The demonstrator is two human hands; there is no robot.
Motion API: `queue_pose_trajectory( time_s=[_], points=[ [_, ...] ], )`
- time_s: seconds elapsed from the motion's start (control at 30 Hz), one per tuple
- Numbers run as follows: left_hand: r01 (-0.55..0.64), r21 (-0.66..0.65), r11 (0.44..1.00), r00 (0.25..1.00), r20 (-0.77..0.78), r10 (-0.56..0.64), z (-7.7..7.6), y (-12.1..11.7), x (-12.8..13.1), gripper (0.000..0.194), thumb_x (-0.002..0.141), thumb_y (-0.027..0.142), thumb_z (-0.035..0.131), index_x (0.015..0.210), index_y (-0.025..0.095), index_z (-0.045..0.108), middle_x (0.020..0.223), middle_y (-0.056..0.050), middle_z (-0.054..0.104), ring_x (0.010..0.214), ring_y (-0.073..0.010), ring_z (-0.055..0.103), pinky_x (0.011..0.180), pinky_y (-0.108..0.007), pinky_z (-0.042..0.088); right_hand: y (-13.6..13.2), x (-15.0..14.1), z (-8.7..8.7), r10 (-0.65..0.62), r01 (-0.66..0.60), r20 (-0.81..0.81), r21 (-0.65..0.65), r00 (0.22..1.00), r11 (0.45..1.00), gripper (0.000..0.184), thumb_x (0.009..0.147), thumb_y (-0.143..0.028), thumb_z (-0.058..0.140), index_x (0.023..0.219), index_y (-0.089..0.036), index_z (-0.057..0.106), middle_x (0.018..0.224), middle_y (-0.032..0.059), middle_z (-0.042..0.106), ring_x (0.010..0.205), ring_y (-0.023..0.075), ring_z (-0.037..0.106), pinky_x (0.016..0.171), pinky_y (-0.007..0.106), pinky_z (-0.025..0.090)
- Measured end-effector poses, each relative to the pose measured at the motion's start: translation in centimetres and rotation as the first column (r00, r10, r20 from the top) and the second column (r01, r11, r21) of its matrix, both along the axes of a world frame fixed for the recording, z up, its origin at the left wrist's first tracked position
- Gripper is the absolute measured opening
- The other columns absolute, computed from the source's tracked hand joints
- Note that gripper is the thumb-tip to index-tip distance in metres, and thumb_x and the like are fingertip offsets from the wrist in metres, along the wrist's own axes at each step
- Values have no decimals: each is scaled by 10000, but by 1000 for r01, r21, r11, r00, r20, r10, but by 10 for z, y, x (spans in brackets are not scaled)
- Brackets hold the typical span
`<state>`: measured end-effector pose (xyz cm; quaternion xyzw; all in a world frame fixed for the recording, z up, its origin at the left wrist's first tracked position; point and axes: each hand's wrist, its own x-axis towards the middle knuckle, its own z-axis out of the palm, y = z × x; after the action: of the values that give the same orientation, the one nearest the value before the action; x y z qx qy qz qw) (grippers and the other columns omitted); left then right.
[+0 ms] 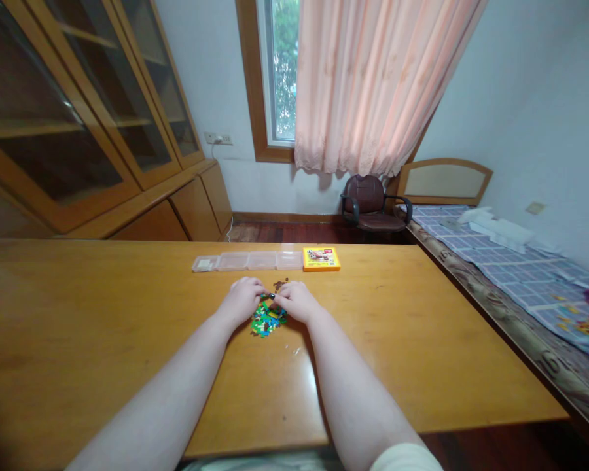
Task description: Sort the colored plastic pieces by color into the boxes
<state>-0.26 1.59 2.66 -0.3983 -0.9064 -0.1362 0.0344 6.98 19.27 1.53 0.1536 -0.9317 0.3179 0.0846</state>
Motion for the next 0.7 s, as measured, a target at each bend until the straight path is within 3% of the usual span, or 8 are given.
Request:
queue_pose_trajectory(
  time_s=[0.17,0.43,0.57,0.7],
  points=[
    [91,22,996,996,-2,-90,-4,2,2,247,799,163,528,849,286,736,928,-22,663,904,-204,520,830,-340,375,0,-2,-4,-32,34,-23,95,999,995,383,900,-357,463,689,-190,737,655,16,622,661,121,507,652,240,318],
    [3,-15,1000,1000,3,-3,2,-3,-2,209,748,148,559,728,258,735,883,-29,666,889,-200,538,816,-326,380,6,1,4,-303,304,-47,266,952,915,428,933,-392,388,779,-190,732,707,46,629,685,145,490,648,270,277],
    [-23,-92,995,1000,9,24,9,-7,-2,193,743,157,553,679,231,720,824,-47,656,843,-202,546,763,-312,396,6,1,2,-288,291,-45,219,956,931,406,934,-374,389,803,-199,732,724,41,622,696,146,493,650,262,287],
    [52,-131,990,996,80,-42,12,-8,0,203,748,151,552,654,236,710,784,-36,649,815,-185,552,754,-289,399,7,0,0,-246,249,-36,128,969,960,412,935,-344,380,781,-208,736,716,30,628,717,144,516,684,253,312]
  ],
)
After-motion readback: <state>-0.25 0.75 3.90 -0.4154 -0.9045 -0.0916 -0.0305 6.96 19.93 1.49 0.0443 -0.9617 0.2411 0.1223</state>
